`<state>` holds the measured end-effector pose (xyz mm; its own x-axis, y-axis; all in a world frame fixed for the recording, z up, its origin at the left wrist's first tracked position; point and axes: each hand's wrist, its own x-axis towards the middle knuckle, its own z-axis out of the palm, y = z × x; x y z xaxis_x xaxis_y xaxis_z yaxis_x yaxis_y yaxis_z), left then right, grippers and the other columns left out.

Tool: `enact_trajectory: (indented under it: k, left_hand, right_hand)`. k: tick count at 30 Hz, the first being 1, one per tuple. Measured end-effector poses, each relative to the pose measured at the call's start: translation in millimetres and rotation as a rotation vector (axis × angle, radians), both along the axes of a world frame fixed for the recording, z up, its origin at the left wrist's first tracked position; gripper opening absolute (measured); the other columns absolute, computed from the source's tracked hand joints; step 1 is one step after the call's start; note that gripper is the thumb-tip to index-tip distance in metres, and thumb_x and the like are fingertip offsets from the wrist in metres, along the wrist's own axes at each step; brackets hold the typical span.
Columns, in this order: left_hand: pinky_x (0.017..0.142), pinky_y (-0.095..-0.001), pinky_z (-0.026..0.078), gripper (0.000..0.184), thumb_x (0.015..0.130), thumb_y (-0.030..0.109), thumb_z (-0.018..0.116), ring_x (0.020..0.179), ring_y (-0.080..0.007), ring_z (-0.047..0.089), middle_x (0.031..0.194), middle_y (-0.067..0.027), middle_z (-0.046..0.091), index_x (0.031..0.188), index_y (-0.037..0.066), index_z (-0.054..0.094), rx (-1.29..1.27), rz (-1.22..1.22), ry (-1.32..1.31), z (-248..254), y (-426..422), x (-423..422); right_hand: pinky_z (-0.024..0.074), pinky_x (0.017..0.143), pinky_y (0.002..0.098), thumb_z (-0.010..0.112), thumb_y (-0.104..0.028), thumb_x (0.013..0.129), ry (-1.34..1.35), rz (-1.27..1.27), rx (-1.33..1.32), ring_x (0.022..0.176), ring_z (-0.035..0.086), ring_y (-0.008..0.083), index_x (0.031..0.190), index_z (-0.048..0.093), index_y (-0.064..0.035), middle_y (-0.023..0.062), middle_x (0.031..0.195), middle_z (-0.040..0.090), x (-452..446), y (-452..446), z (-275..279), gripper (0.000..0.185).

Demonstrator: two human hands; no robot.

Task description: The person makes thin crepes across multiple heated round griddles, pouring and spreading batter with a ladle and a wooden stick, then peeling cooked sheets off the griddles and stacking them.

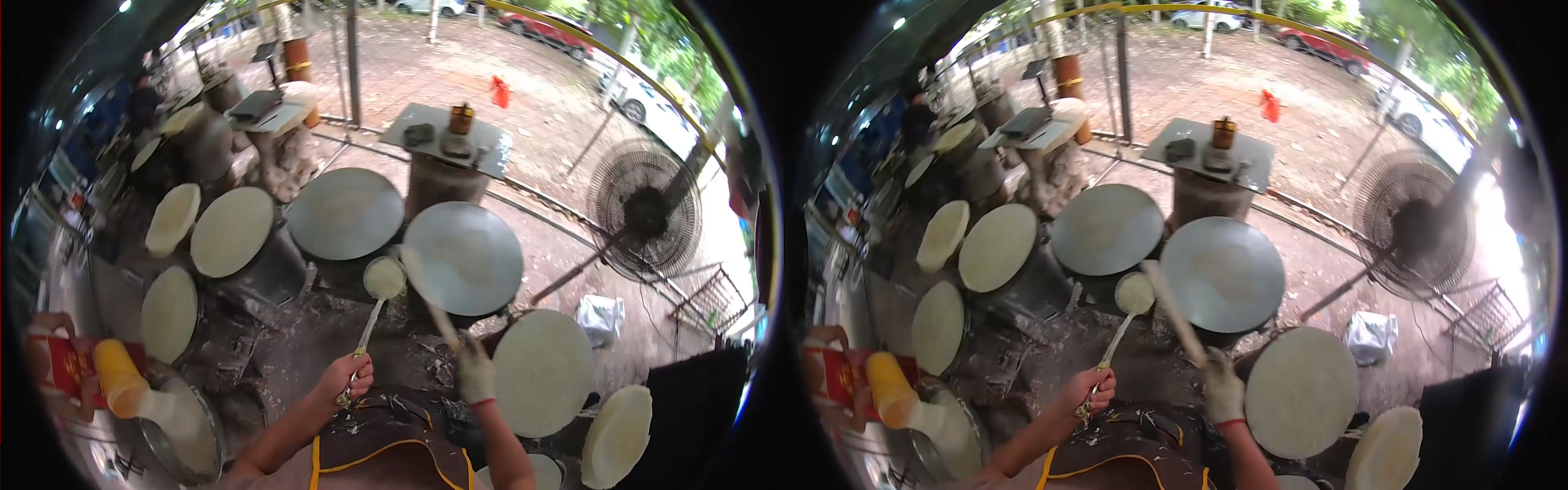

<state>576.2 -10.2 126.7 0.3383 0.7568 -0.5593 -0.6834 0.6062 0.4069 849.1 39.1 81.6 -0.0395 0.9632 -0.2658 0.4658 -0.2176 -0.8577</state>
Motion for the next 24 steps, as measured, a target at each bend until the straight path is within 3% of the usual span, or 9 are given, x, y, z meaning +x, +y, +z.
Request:
enact_trajectory:
  k: [2,6,10,14,17,19,20,22,24]
  left_hand:
    - [0.036,-0.0192,0.032,0.018,0.094,0.023,0.046,0.046,-0.0052,0.037,0.066,0.0006,0.040,0.083,0.009,0.041,-0.007,0.087,0.036,-10,-24,-47]
    - [0.035,-0.0210,0.032,0.024,0.092,0.032,0.051,0.046,-0.0059,0.040,0.065,0.0006,0.044,0.084,0.011,0.045,-0.091,0.245,0.167,-40,-70,-125]
    - [0.034,-0.0227,0.029,0.027,0.091,0.037,0.051,0.041,-0.0068,0.041,0.060,0.0004,0.048,0.086,0.010,0.052,-0.134,0.584,0.315,-69,-104,-165]
    - [0.033,-0.0231,0.027,0.027,0.092,0.034,0.049,0.037,-0.0079,0.038,0.054,-0.0008,0.046,0.085,0.009,0.054,-0.229,0.573,0.314,-61,-129,-211]
    - [0.033,-0.0230,0.027,0.025,0.092,0.030,0.049,0.036,-0.0081,0.037,0.053,-0.0015,0.044,0.081,0.007,0.051,-0.314,0.580,0.348,-71,-139,-229]
    - [0.033,-0.0228,0.027,0.026,0.092,0.028,0.048,0.035,-0.0081,0.036,0.051,-0.0015,0.042,0.076,0.007,0.048,-0.359,0.673,0.270,-86,-148,-239]
    - [0.033,-0.0227,0.027,0.027,0.092,0.028,0.048,0.035,-0.0081,0.036,0.050,-0.0013,0.041,0.075,0.007,0.047,-0.362,0.685,0.253,-90,-150,-242]
    - [0.033,-0.0225,0.028,0.029,0.091,0.028,0.048,0.035,-0.0081,0.036,0.048,-0.0007,0.038,0.072,0.007,0.044,-0.366,0.719,0.226,-96,-148,-246]
    - [0.032,-0.0223,0.028,0.028,0.091,0.027,0.048,0.034,-0.0081,0.035,0.047,-0.0003,0.037,0.072,0.008,0.043,-0.415,0.776,0.241,-106,-145,-245]
  right_hand:
    - [0.0498,0.074,0.0344,0.058,-0.024,0.086,0.087,0.161,0.148,0.081,0.064,0.0254,0.131,0.043,-0.0185,0.0130,0.097,0.064,-116,-4,7,0.048]
    - [0.0497,0.072,0.0369,0.059,-0.020,0.082,-0.021,0.618,0.115,0.082,0.063,0.0281,0.132,0.039,-0.0178,0.0135,0.100,0.059,-266,-27,33,0.054]
    - [0.0493,0.074,0.0403,0.059,-0.018,0.081,0.026,0.977,0.184,0.090,0.060,0.0321,0.133,0.036,-0.0178,0.0151,0.111,0.053,-345,-50,31,0.057]
    - [0.0483,0.082,0.0356,0.057,-0.016,0.082,0.191,1.258,-0.051,0.095,0.060,0.0252,0.130,0.042,-0.0163,0.0113,0.114,0.054,-383,-46,20,0.050]
    - [0.0472,0.083,0.0315,0.056,-0.014,0.083,0.350,1.258,-0.549,0.093,0.060,0.0181,0.126,0.047,-0.0112,0.0077,0.108,0.060,-397,-10,-4,0.044]
    - [0.0479,0.081,0.0285,0.056,-0.013,0.084,0.262,1.069,-0.642,0.089,0.059,0.0136,0.123,0.051,-0.0072,0.0064,0.100,0.063,-402,19,-56,0.041]
    - [0.0492,0.076,0.0271,0.055,-0.013,0.085,0.308,0.755,-0.970,0.085,0.060,0.0137,0.121,0.052,-0.0064,0.0059,0.097,0.063,-405,35,-80,0.037]
    - [0.0507,0.059,0.0309,0.054,-0.014,0.086,0.048,0.592,-0.910,0.072,0.062,0.0147,0.117,0.055,-0.0065,0.0064,0.091,0.065,-397,77,-166,0.032]
    - [0.0511,0.057,0.0346,0.057,-0.018,0.086,0.114,0.407,-0.986,0.071,0.063,0.0187,0.110,0.058,-0.0070,0.0064,0.090,0.065,-379,121,-254,0.027]
